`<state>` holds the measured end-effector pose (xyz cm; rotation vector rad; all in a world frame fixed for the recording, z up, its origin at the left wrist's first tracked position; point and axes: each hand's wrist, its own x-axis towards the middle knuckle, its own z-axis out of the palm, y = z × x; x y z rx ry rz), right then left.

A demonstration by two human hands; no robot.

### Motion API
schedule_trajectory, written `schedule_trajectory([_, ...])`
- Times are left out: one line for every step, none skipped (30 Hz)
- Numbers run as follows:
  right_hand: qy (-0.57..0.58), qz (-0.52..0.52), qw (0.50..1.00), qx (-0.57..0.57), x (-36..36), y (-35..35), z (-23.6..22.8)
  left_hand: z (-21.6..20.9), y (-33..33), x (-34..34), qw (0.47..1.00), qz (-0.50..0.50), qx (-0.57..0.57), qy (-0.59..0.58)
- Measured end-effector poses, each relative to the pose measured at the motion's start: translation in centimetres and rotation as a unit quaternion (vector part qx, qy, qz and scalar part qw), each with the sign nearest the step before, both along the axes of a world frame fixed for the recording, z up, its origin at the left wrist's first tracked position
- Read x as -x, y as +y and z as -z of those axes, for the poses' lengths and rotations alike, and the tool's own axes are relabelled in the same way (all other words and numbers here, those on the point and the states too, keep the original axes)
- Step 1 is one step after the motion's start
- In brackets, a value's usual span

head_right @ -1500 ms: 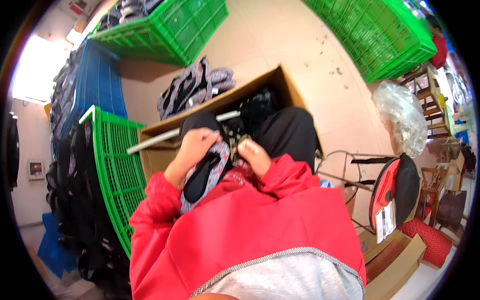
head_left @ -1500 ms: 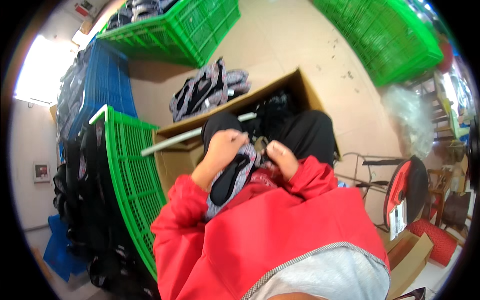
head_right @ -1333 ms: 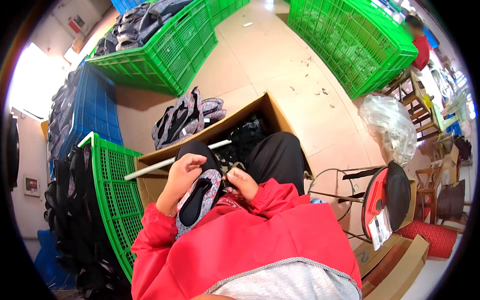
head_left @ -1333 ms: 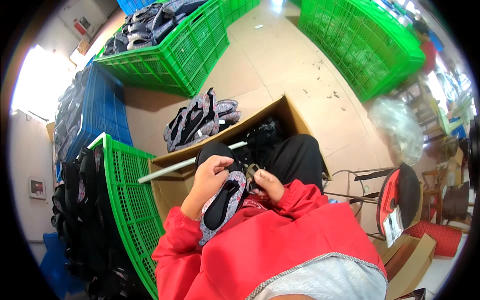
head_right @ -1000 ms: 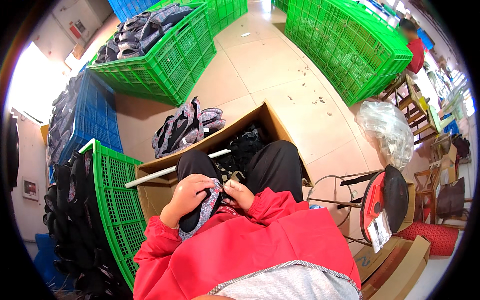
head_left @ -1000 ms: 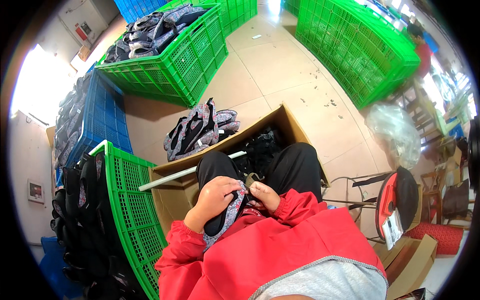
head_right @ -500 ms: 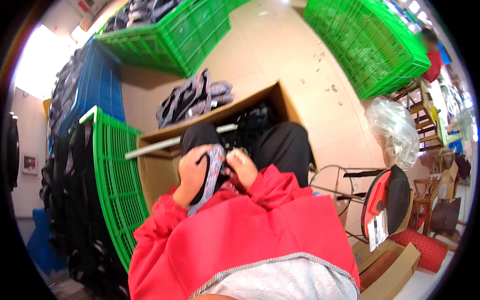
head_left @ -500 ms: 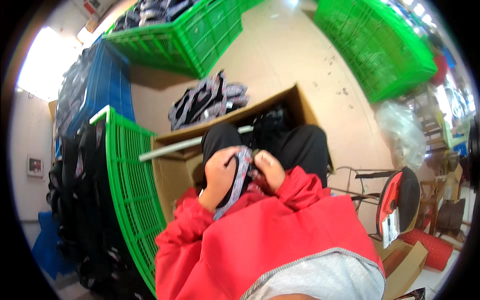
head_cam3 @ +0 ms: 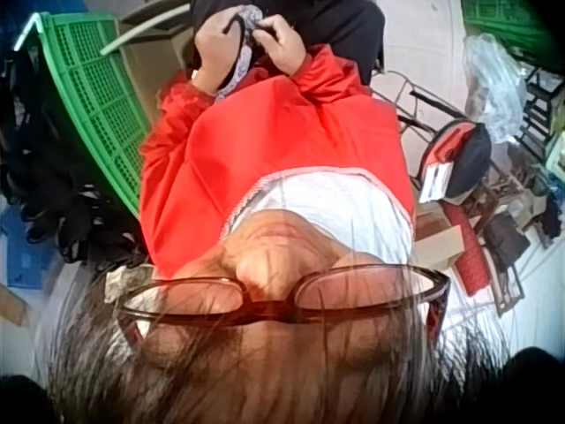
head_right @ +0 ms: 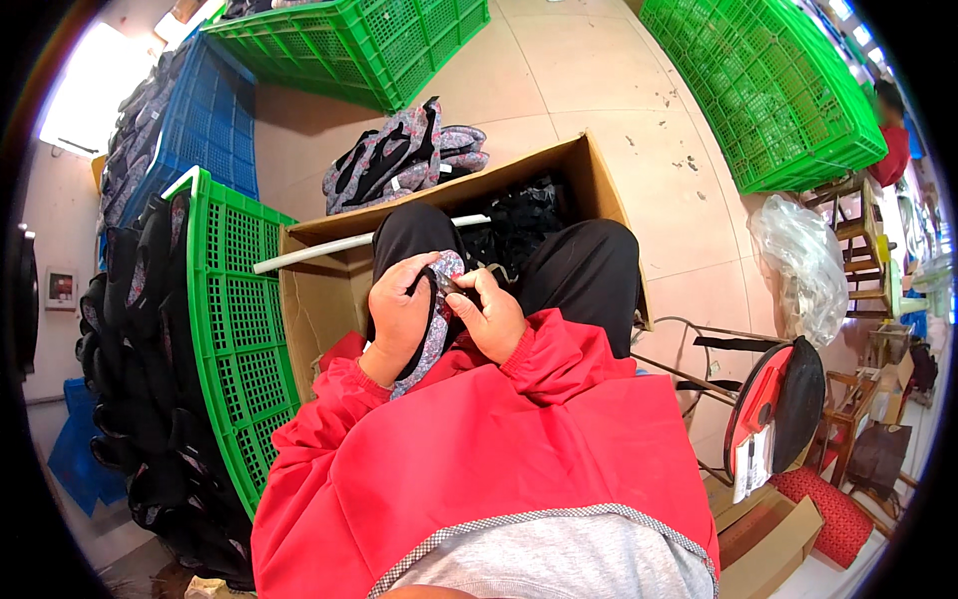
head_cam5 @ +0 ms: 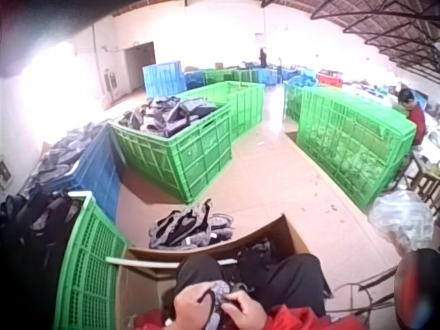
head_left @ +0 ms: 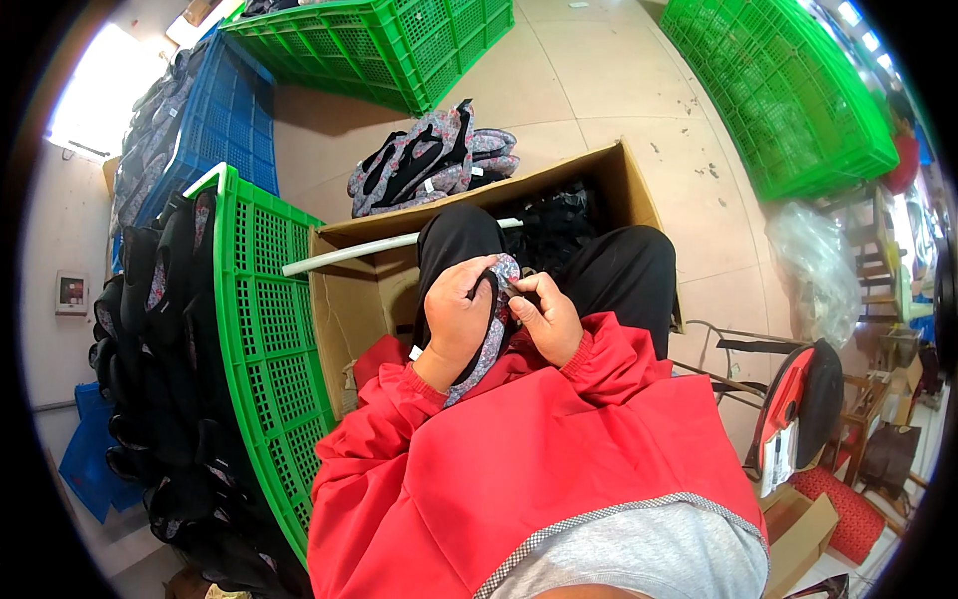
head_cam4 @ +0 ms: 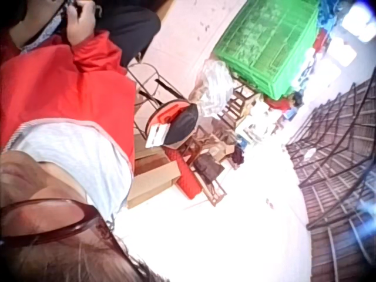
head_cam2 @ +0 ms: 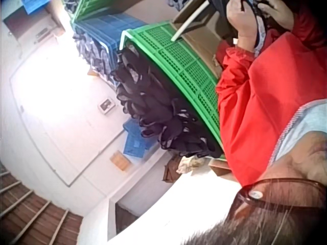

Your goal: The person sits on the floor and uses a small blade to trim loose threads and excess fabric from the edges of black slippers. They pick up each slipper from a cardboard box, trim the edges, and place the finished slipper into a green plastic crate.

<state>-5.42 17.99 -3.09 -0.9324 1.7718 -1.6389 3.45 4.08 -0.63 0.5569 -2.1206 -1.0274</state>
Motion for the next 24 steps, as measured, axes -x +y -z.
schedule_trajectory([0.008,0.002,1.000,-0.012,0.06,-0.04,-0.21,-0.04,0.06,0.07,1.000,-0.001,0.003,-0.001])
schedule_trajectory([0.016,0.004,1.000,-0.023,0.07,-0.12,-0.45,-0.20,0.16,0.13,1.000,-0.003,0.005,-0.003])
schedule_trajectory([0.023,0.007,0.999,-0.034,0.06,-0.22,-0.58,-0.36,0.19,0.17,1.000,-0.004,0.008,-0.005])
schedule_trajectory([0.025,0.011,0.999,-0.037,0.01,-0.29,-0.59,-0.45,0.17,0.16,1.000,-0.002,0.017,-0.009])
schedule_trajectory([0.027,0.014,0.999,-0.040,-0.07,-0.33,-0.61,-0.53,0.13,0.12,1.000,0.000,0.025,-0.013])
schedule_trajectory([0.029,0.018,0.998,-0.043,-0.13,-0.37,-0.63,-0.61,0.10,0.09,0.999,0.002,0.034,-0.017])
schedule_trajectory([0.027,0.019,0.999,-0.042,-0.16,-0.41,-0.65,-0.69,0.13,0.06,0.999,0.002,0.037,-0.018])
schedule_trajectory([0.025,0.020,0.999,-0.041,-0.18,-0.44,-0.67,-0.78,0.19,0.00,0.999,0.002,0.040,-0.019])
schedule_trajectory([0.024,0.021,0.999,-0.040,-0.14,-0.46,-0.69,-0.82,0.24,-0.01,0.999,0.003,0.042,-0.019])
schedule_trajectory([0.028,0.023,0.999,-0.039,-0.11,-0.47,-0.64,-0.81,0.26,-0.02,0.999,0.005,0.047,-0.020])
schedule_trajectory([0.031,0.024,0.998,-0.039,-0.07,-0.48,-0.50,-0.76,0.27,-0.04,0.998,0.007,0.053,-0.021])
schedule_trajectory([0.036,0.026,0.998,-0.039,-0.04,-0.48,-0.35,-0.66,0.30,-0.01,0.998,0.009,0.057,-0.021])
schedule_trajectory([0.039,0.030,0.998,-0.039,-0.04,-0.49,-0.26,-0.58,0.36,0.05,0.998,0.009,0.061,-0.020])
schedule_trajectory([0.043,0.035,0.998,-0.040,-0.06,-0.49,-0.18,-0.51,0.43,0.13,0.998,0.009,0.065,-0.019])
schedule_trajectory([0.046,0.038,0.997,-0.039,-0.12,-0.52,-0.21,-0.59,0.47,0.11,0.997,0.008,0.070,-0.019])
schedule_trajectory([0.040,0.037,0.998,-0.043,-0.15,-0.53,-0.27,-0.71,0.49,0.08,0.997,0.009,0.073,-0.021])
schedule_trajectory([0.033,0.035,0.998,-0.047,-0.18,-0.53,-0.35,-0.85,0.50,0.06,0.997,0.010,0.076,-0.023])
schedule_trajectory([0.027,0.035,0.998,-0.052,-0.21,-0.50,-0.38,-0.91,0.52,0.04,0.997,0.011,0.079,-0.025])
schedule_trajectory([0.030,0.037,0.998,-0.051,-0.26,-0.48,-0.40,-0.91,0.54,0.01,0.996,0.011,0.080,-0.027])
schedule_trajectory([0.034,0.039,0.997,-0.051,-0.32,-0.47,-0.41,-0.88,0.56,-0.03,0.996,0.011,0.081,-0.029])
schedule_trajectory([0.037,0.041,0.997,-0.052,-0.35,-0.44,-0.33,-0.77,0.57,-0.06,0.996,0.011,0.082,-0.031])
schedule_trajectory([0.026,0.039,0.998,-0.049,-0.37,-0.43,-0.22,-0.71,0.58,-0.11,0.996,0.010,0.086,-0.035])
schedule_trajectory([0.015,0.037,0.998,-0.046,-0.40,-0.42,-0.06,-0.67,0.58,-0.17,0.995,0.010,0.090,-0.039])
schedule_trajectory([0.004,0.035,0.998,-0.043,-0.38,-0.43,0.04,-0.76,0.59,-0.19,0.995,0.009,0.095,-0.042])
